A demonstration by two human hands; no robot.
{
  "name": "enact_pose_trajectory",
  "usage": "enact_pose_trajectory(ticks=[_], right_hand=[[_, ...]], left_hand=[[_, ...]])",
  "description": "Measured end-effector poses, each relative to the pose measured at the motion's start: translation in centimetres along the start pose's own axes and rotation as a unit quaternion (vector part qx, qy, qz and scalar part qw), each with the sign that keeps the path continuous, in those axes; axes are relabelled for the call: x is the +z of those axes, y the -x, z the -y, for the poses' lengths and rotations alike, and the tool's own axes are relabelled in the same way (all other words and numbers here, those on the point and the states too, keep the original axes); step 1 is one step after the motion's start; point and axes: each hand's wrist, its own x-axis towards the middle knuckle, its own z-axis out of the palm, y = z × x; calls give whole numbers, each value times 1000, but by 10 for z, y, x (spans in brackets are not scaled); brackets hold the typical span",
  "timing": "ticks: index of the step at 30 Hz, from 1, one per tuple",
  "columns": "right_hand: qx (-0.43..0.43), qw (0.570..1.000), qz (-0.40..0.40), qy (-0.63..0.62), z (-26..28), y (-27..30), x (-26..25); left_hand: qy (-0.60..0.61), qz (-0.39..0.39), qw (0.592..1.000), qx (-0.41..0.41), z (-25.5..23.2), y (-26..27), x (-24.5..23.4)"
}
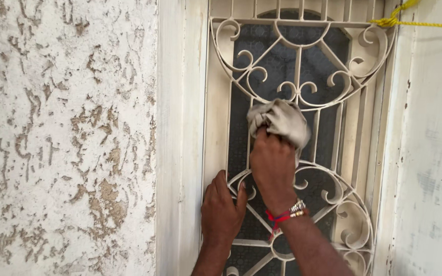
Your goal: The person cleans a metal window grille by wiping the frame and decorative elements with a cloth while using water from a bucket.
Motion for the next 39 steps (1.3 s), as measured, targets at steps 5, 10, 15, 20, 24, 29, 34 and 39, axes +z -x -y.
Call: enact_pose_trajectory(ticks=[5, 10, 15, 20, 24, 29, 34, 39], right_hand=[[40, 992, 105, -58, 5, 32, -25], [-10, 973, 200, -113, -16, 2, -81], [-223, 971, -65, -63, -6, -56, -51], [-186, 974, -114, -61, 11, -10, -4], [-85, 980, 62, -168, 12, 36, -16], [-37, 962, 248, -110, 10, 3, -65], [52, 981, 93, -162, 31, -63, -42], [45, 998, 3, -53, 81, -82, 20]], left_hand=[[40, 61, 997, -32, -4, 0, -14], [40, 57, 997, -19, -5, 1, -15], [41, 58, 997, -14, -2, 3, -11], [59, 58, 996, -12, 0, 2, -14], [70, 90, 993, -43, -4, 4, -19], [6, 84, 995, -57, -15, 2, -13], [-75, 101, 991, -34, -21, 3, -21], [-11, 108, 994, -1, -22, 23, -48]])
